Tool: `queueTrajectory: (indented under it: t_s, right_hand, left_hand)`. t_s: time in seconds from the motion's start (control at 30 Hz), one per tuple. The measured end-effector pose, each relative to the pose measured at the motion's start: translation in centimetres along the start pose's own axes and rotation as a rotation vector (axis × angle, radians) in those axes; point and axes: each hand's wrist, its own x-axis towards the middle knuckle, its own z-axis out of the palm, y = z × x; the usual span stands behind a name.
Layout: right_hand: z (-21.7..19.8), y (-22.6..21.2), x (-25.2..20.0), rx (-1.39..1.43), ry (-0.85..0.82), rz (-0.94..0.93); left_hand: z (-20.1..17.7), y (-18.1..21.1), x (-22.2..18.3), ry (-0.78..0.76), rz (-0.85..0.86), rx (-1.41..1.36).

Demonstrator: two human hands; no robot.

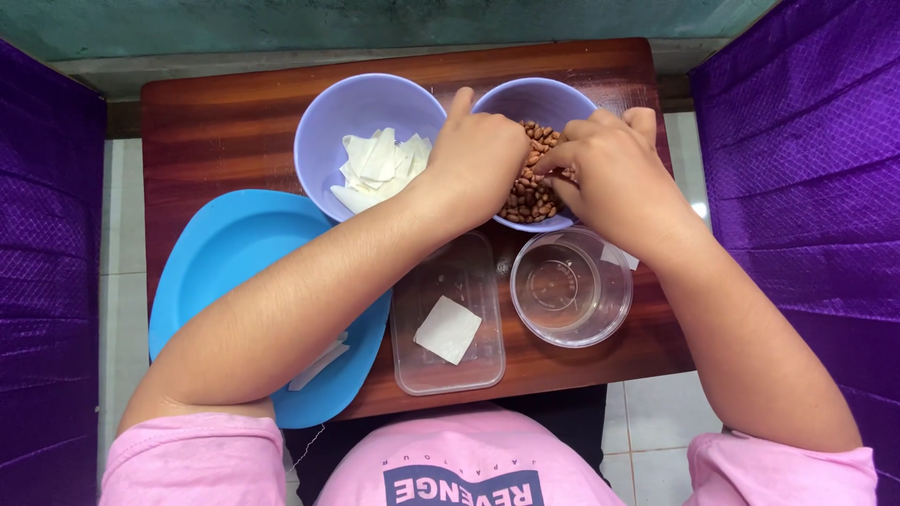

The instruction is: Wrapping peanuts in small square wrappers to create snack rolls.

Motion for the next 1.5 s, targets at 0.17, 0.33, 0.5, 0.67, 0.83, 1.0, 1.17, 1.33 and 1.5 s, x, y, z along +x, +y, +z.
queueTrajectory:
  t_s: [0.17, 0.33, 0.5, 0.67, 0.83, 1.0, 1.17, 1.33, 1.5]
  right_hand:
    - [0.4, -0.7, 0.2, 0.000, -0.101, 0.020]
    - [1.5, -0.6, 1.1, -0.026, -0.112, 0.022]
    - [1.7, -0.3, 1.0, -0.080, 0.006, -0.036]
    - [1.1, -1.5, 1.1, -0.006, -0.164, -0.021]
    - [2.3, -1.3, 2.1, 0.018, -0.192, 0.007]
    - [3.1, -0.8, 2.5, 0.027, -0.176, -0.005]
    - [2.8, 0.0, 1.5, 0.126, 0.003, -0.103]
    - [-1.9, -3.9, -2.4, 0.233, 0.167, -0.124]
    - [-5.5, -11.2, -8.7, 0.213, 0.318, -0.267]
  left_hand:
    - [-0.1, -0.2, -0.8, -0.037, -0.032, 0.003]
    - [-0.4, -0.3, -0.8, -0.078, -0.048, -0.018]
    - [-1.1, -0.2, -0.7, -0.101, -0.053, -0.056]
    - [-1.2, -0.1, -0.8, -0.121, -0.072, -0.026]
    - [-1.0, 0.1, -0.1, -0.174, -0.088, -0.022]
    - [-1.3, 0.1, 0.1, -0.196, -0.092, -0.007]
    - [-1.7, -0.4, -1.3, -0.060, -0.062, -0.132]
    - [-5.3, 0.3, -7.8, 0.262, 0.041, -0.241]
    - [-9.1, 1.5, -18.8, 0.483, 0.113, -0.313]
